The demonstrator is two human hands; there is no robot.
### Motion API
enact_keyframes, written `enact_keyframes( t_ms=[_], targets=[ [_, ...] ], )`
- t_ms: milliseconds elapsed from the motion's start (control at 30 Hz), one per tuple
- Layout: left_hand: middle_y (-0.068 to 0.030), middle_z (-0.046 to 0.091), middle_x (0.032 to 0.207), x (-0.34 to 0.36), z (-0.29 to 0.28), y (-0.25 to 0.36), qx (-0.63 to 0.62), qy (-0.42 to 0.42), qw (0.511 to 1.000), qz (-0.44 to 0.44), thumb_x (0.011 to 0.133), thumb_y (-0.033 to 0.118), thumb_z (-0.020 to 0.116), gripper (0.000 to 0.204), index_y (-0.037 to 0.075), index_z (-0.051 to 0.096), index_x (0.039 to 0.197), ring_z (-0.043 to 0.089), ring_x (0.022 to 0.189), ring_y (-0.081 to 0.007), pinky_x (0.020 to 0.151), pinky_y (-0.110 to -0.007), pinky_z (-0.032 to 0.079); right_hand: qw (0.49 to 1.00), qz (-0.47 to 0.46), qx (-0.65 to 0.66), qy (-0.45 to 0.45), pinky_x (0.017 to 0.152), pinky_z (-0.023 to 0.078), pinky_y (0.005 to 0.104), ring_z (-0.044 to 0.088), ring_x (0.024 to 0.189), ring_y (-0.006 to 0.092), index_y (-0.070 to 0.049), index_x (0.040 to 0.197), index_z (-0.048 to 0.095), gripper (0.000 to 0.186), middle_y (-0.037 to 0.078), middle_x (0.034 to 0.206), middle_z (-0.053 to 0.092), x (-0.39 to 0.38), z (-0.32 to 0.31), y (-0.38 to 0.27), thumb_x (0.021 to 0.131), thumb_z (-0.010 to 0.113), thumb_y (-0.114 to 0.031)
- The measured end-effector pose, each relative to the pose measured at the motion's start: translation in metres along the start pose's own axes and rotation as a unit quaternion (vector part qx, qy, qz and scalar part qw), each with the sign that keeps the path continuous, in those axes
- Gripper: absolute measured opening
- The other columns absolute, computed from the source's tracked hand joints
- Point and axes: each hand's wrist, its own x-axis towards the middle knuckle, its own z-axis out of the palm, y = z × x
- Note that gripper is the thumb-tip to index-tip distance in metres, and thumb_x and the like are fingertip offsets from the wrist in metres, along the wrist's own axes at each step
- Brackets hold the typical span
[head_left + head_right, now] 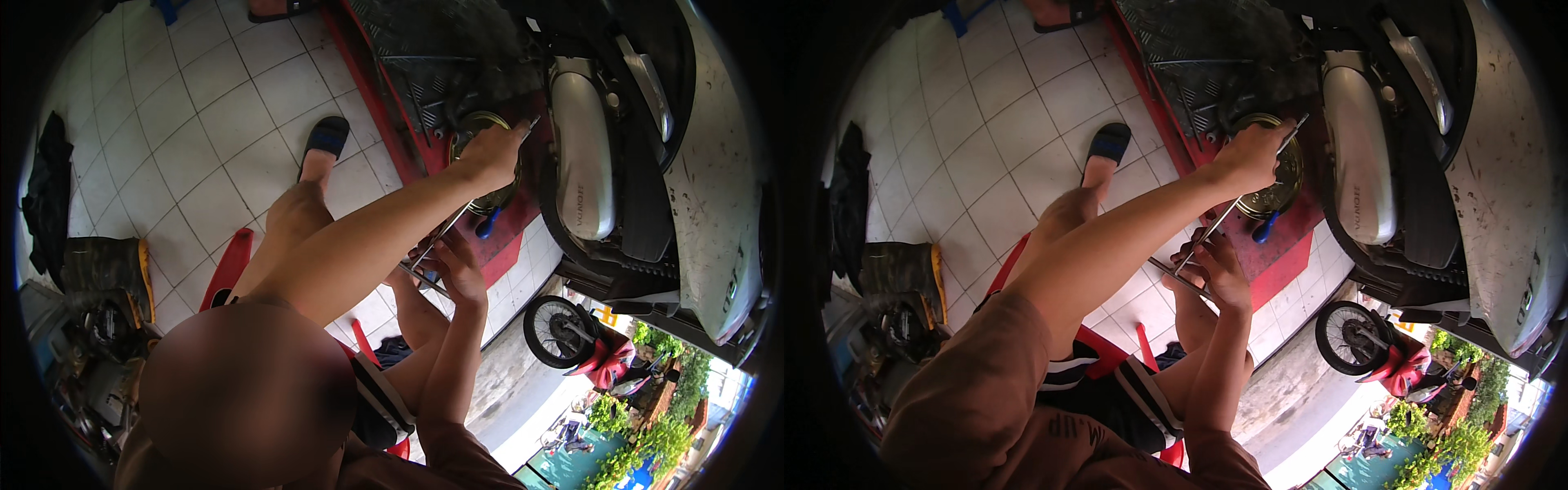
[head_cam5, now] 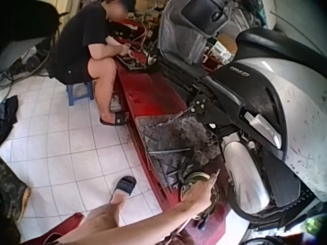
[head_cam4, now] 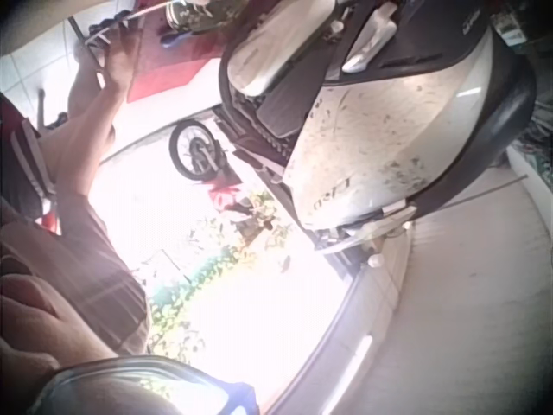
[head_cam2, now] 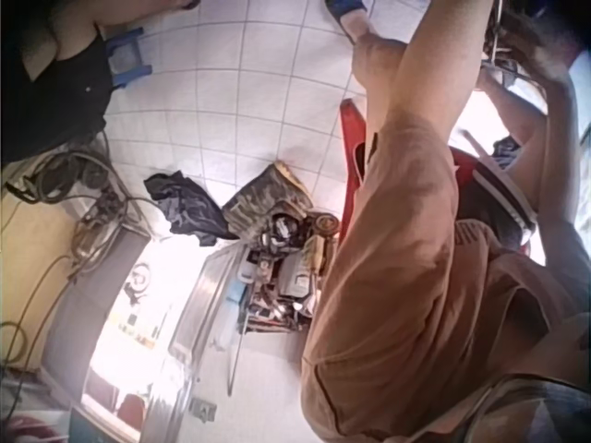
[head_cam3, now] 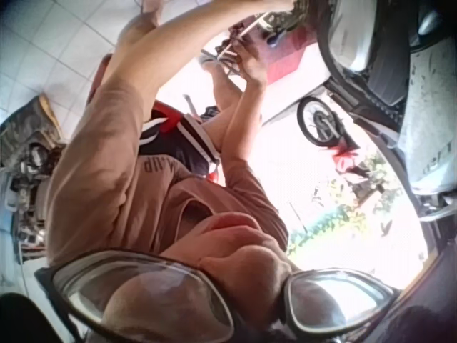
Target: The person uses a T-handle wrench to repeatedly loosen and tighten a bolt on the underside of a white motorcycle. A metal pan is positioned beneath the engine to catch drips. The person adjusts the wrench and repositions it multiple times while working on the same bolt.
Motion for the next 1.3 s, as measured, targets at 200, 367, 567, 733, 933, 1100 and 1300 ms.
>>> enact_keyframes(
  t_ms=[200,367,567,733,933,1100,1300],
  targets=[
    [-0.025,0.065,0.086,0.0,-0.004,0.008,-0.003,0.018,1.0,0.001,0.077,-0.001,0.064,0.069,0.005,0.037,0.14,0.065,0.087,-0.0408,0.075,-0.048,0.054,0.991,0.02,-0.128,0.004,0.089,0.05,0.035,0.061,0.104,0.0209,0.0,0.134,0.042,0.047,0.01,0.113,0.061,0.004,-0.015,0.009,0.092,0.059,-0.016],
    [-0.0259,0.065,0.087,0.001,-0.003,0.009,-0.015,0.033,0.999,0.017,0.078,-0.001,0.063,0.068,0.005,0.035,0.141,0.065,0.085,-0.042,0.076,-0.049,0.053,0.955,-0.035,-0.266,0.124,0.076,0.049,0.0314,0.063,0.084,0.0171,0.002,0.11,0.054,0.022,0.009,0.093,0.066,0.009,-0.01,0.013,0.092,0.054,-0.01],
    [-0.0258,0.064,0.084,0.002,-0.006,0.012,-0.024,0.065,0.997,0.018,0.081,0.002,0.061,0.062,0.001,0.036,0.138,0.065,0.083,-0.0421,0.075,-0.048,0.053,0.869,-0.131,-0.421,0.226,0.059,0.049,0.0347,0.064,0.063,0.0212,0.003,0.09,0.058,0.012,0.012,0.07,0.065,0.013,-0.004,0.014,0.091,0.05,-0.007],
    [-0.0255,0.064,0.083,0.005,-0.013,0.01,-0.018,0.074,0.997,0.034,0.082,0.005,0.06,0.06,0.0,0.037,0.137,0.065,0.081,-0.0412,0.074,-0.048,0.054,0.831,-0.179,-0.461,0.255,0.054,0.047,0.0352,0.062,0.057,0.0221,0.004,0.083,0.057,0.015,0.013,0.066,0.063,0.013,0.018,0.002,0.091,0.048,-0.006],
    [-0.0234,0.066,0.085,0.008,-0.021,0.012,-0.004,0.083,0.996,0.031,0.075,0.0,0.061,0.069,-0.001,0.038,0.139,0.067,0.082,-0.0386,0.076,-0.044,0.056,0.868,-0.188,-0.349,0.299,0.043,0.039,0.0291,0.049,0.045,0.0123,0.001,0.074,0.053,0.031,0.005,0.053,0.051,0.014,0.02,0.008,0.099,0.043,-0.014],
    [-0.0242,0.065,0.078,0.013,-0.019,0.011,-0.038,0.099,0.992,0.064,0.079,0.007,0.062,0.064,0.0,0.038,0.137,0.066,0.078,-0.0399,0.073,-0.046,0.055,0.892,-0.197,-0.196,0.356,0.035,0.027,0.0238,0.033,0.038,0.0051,-0.004,0.067,0.047,0.044,-0.003,0.048,0.037,0.007,0.019,0.011,0.104,0.037,-0.026],
    [-0.0241,0.064,0.071,0.015,-0.002,0.022,-0.085,0.053,0.987,0.122,0.078,0.009,0.064,0.065,0.001,0.037,0.137,0.065,0.071,-0.0396,0.069,-0.046,0.054,0.878,-0.237,-0.169,0.38,0.033,0.022,0.0231,0.029,0.035,0.0054,-0.005,0.069,0.046,0.043,-0.002,0.046,0.034,-0.01,0.025,0.016,0.103,0.039,-0.03]
  ],
)
